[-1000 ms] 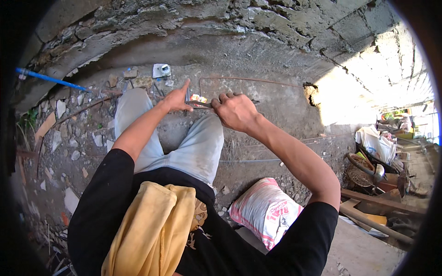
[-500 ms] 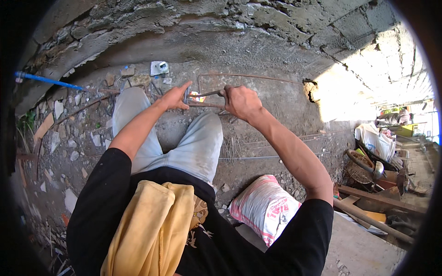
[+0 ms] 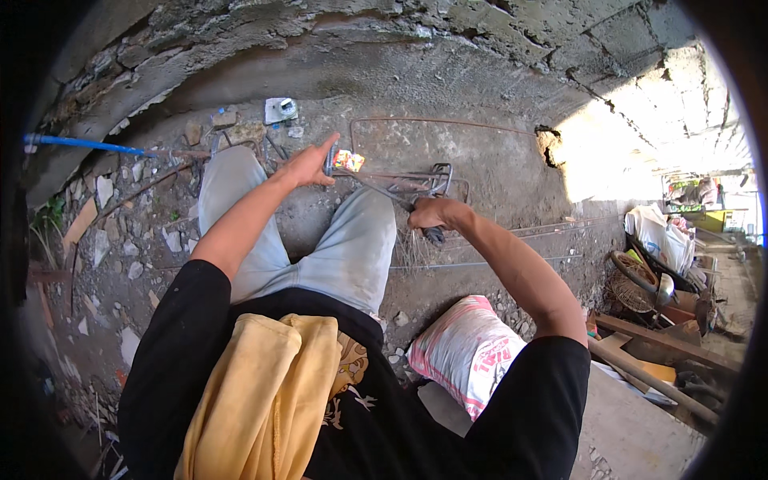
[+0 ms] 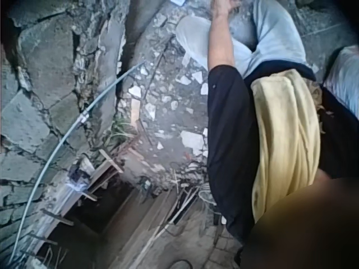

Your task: Bend and arrange steel reinforcement bars using a hand hook tool.

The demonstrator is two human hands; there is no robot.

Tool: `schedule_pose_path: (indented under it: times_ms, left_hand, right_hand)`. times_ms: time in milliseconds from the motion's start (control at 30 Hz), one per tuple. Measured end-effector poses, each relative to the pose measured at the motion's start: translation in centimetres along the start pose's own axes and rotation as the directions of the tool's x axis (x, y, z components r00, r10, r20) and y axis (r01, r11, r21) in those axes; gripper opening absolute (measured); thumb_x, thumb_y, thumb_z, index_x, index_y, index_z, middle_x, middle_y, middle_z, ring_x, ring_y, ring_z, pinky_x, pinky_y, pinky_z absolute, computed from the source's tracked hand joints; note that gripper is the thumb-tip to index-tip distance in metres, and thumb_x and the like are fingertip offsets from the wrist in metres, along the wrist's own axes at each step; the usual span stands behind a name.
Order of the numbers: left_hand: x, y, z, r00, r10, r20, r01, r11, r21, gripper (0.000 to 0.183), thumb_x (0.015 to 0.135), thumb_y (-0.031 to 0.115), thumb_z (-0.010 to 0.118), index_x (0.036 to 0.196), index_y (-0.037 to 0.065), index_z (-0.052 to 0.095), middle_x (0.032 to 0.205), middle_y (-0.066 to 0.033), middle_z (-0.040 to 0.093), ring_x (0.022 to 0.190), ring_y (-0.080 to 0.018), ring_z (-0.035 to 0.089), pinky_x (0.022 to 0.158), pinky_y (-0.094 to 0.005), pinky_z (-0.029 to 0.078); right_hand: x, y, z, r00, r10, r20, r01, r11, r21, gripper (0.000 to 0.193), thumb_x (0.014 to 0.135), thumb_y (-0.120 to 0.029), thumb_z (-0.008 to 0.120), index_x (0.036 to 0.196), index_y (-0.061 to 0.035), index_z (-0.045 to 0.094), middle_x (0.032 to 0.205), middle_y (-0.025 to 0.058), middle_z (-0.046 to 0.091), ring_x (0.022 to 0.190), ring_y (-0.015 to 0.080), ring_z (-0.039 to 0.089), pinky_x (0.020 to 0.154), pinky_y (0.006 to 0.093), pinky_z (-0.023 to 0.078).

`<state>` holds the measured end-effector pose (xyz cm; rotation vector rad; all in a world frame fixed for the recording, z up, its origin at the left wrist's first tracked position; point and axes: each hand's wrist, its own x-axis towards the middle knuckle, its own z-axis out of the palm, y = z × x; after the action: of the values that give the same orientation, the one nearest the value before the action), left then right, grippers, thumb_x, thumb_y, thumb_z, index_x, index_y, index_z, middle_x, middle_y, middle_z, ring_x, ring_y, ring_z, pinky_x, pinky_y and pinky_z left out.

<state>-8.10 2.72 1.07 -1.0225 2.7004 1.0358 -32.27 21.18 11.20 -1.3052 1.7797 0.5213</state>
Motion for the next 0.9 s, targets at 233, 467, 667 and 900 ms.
schedule_pose_path:
  times_ms: [233, 467, 667, 900]
  left_hand:
    - [0.5, -0.8, 0.7, 0.999, 0.046, -0.013, -0.046, 0.998, 0.042, 0.112, 0.067, 0.028, 0.084, 0.152, 0.022, 0.010, 0.101, -0.0264, 0.064, 0.099, -0.0441, 0.061, 0.089, -0.0468, 0.047]
    - [0.2, 0.0, 1.0, 1.000, 0.015, -0.008, -0.014, 0.995, 0.096, 0.112, 0.069, 0.027, 0.083, 0.152, 0.024, 0.009, 0.104, -0.0247, 0.065, 0.101, -0.0408, 0.062, 0.092, -0.0468, 0.047]
    - [0.0, -0.7, 1.2, 0.996, 0.063, -0.057, -0.057, 0.994, 0.097, 0.115, 0.066, 0.025, 0.083, 0.152, 0.025, 0.006, 0.100, -0.0261, 0.065, 0.096, -0.0442, 0.062, 0.084, -0.0503, 0.048]
    - [0.2, 1.2, 0.9, 0.999, 0.044, 0.025, -0.048, 0.984, 0.173, 0.116, 0.066, 0.028, 0.083, 0.152, 0.020, 0.006, 0.110, -0.0234, 0.064, 0.101, -0.0389, 0.062, 0.088, -0.0452, 0.049]
  right_hand:
    - [0.2, -3.2, -4.0, 0.950, -0.183, -0.253, -0.017, 0.779, -0.627, 0.028, 0.084, -0.018, 0.056, 0.102, 0.0006, 0.068, 0.101, 0.0171, 0.069, 0.100, 0.0313, 0.066, 0.070, 0.0478, 0.055]
    - [-1.7, -6.8, -4.3, 0.893, -0.281, -0.352, -0.252, 0.335, -0.908, 0.023, 0.087, -0.020, 0.055, 0.102, -0.0120, 0.070, 0.101, 0.0092, 0.069, 0.089, 0.0294, 0.066, 0.069, 0.0499, 0.052]
    - [-5.2, -7.2, -0.7, 0.956, -0.286, 0.072, 0.279, 0.799, -0.533, 0.030, 0.074, -0.026, 0.061, 0.093, -0.0039, 0.070, 0.092, 0.0163, 0.070, 0.090, 0.0310, 0.068, 0.075, 0.0387, 0.055]
    - [-4.5, -8.3, 1.7, 0.933, -0.354, 0.066, 0.220, 0.705, 0.674, 0.029, 0.081, -0.028, 0.068, 0.074, -0.0011, 0.062, 0.056, 0.0046, 0.052, 0.047, 0.0167, 0.052, 0.047, 0.0326, 0.043]
